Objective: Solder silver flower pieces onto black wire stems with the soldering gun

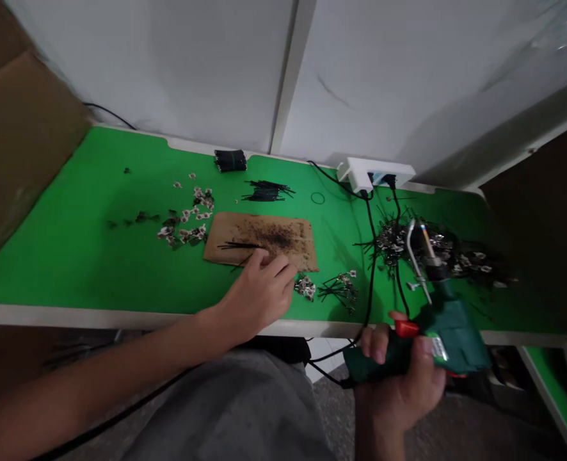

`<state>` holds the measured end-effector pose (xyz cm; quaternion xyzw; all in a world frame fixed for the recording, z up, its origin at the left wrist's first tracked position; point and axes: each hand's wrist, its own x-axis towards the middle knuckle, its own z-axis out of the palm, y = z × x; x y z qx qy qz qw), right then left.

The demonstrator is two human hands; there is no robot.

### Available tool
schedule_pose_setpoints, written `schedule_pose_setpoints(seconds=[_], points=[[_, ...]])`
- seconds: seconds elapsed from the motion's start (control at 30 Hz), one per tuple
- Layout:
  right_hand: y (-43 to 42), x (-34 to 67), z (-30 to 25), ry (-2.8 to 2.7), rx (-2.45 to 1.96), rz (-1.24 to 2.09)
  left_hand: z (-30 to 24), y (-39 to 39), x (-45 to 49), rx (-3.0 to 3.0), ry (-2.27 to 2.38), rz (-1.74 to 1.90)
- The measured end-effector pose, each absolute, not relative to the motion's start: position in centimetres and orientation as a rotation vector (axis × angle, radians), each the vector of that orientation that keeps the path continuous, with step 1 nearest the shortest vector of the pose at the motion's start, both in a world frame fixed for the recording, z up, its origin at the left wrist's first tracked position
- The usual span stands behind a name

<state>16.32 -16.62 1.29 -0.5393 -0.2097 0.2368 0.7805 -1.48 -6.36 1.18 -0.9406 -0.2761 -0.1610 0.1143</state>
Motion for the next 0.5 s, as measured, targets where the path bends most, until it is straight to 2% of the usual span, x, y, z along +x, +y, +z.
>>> schedule_pose_setpoints(seconds=[0.17, 0.5], points=[[-16.4, 18.1, 1.7, -0.440, -1.150, 0.415, 0.6, -6.0, -1.6, -2.781, -0.787, -0.594], [-16.8, 17.8, 0.6, -0.401, -1.161, 0.453, 2.4, -5.3, -1.0, -2.888, -0.931, -0.752]])
